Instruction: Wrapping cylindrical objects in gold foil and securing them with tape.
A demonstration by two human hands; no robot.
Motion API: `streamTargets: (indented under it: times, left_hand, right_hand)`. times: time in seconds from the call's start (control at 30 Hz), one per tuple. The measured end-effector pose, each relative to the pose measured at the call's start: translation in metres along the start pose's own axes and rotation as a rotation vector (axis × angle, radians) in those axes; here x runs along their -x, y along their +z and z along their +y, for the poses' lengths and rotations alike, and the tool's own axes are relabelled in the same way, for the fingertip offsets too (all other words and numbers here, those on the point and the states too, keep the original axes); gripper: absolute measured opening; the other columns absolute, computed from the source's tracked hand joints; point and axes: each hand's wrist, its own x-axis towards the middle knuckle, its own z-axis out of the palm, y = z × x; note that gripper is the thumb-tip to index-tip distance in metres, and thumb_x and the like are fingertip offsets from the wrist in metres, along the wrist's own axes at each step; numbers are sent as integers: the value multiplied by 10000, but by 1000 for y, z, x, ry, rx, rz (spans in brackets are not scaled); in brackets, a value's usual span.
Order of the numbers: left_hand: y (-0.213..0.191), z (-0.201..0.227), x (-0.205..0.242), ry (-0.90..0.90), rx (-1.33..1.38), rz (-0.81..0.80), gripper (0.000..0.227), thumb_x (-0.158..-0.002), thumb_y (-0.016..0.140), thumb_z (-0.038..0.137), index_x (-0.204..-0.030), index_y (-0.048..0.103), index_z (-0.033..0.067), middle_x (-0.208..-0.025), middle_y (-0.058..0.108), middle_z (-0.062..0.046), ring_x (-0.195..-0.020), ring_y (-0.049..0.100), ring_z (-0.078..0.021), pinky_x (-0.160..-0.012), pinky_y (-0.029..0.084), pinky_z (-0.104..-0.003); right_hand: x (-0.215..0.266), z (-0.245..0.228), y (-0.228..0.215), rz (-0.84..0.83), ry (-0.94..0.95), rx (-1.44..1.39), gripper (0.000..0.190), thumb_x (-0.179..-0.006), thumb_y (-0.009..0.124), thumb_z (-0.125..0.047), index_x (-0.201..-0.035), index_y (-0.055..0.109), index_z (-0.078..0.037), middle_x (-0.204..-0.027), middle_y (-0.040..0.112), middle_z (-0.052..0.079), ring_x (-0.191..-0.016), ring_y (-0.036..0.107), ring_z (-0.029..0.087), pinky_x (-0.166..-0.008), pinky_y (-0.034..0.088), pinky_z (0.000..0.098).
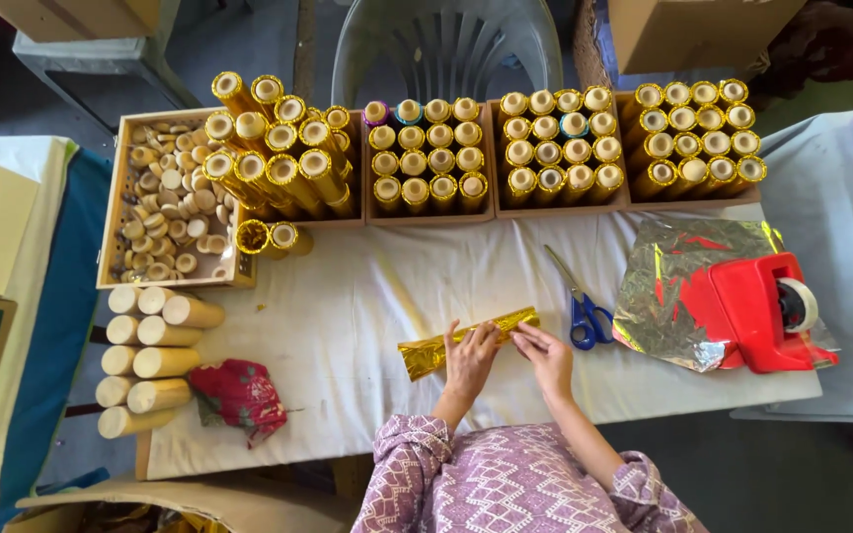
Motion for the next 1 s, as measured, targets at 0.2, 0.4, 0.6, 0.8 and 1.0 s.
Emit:
streamTargets:
  times: [0.2, 0.4, 0.6, 0.8, 1.0]
  left_hand:
    - [-3, 1, 0, -2, 13, -11, 395, -835, 770, 191, -1215, 684, 126, -1169, 690, 25, -1045, 675, -131, -1163, 276, -517]
    - [-3, 2, -1, -7, 38, 4, 397, -835, 776, 194, -1216, 682, 128, -1174, 688, 26, -1047, 673, -131, -1164, 272, -510]
    - [-6, 3, -1, -14, 23, -6, 393, -850, 777, 196, -1223, 676, 127, -1149, 684, 29, -1036, 671, -127, -1170, 266, -508]
    - [-6, 3, -1, -15, 28, 9, 382, -847, 776, 200, -1209, 675, 134, -1159, 686, 30, -1030, 672, -125, -1171, 267, -502]
    - [-12, 6, -5, -19, 3, -3, 362, -844, 766, 195, -1192, 686, 133, -1139, 686, 21, -1018, 673, -130, -1162, 273, -504]
  right_hand:
    - [-1, -8, -18, -89, -14, 190, 286, -891, 753, -65, -1158, 762, 38, -1005, 809, 130, -876, 744, 125, -793, 585, 238]
    - [-6, 4, -34, -246, -29, 278, 205, -884, 739, -66, -1063, 789, 21, -923, 825, 103, -840, 782, 124, -764, 606, 242]
    - [0, -19, -37, -170, -72, 401, 176, -909, 721, -89, -1053, 784, -10, -907, 817, 60, -822, 745, 125, -760, 572, 275]
    - [5, -23, -29, -107, -316, 460, 160, -862, 764, -99, -1009, 791, -42, -1013, 739, 77, -876, 744, 146, -773, 574, 283]
    - [11, -29, -15, -102, -241, 382, 165, -901, 744, -119, -1048, 786, -55, -976, 761, 82, -848, 751, 159, -750, 590, 286]
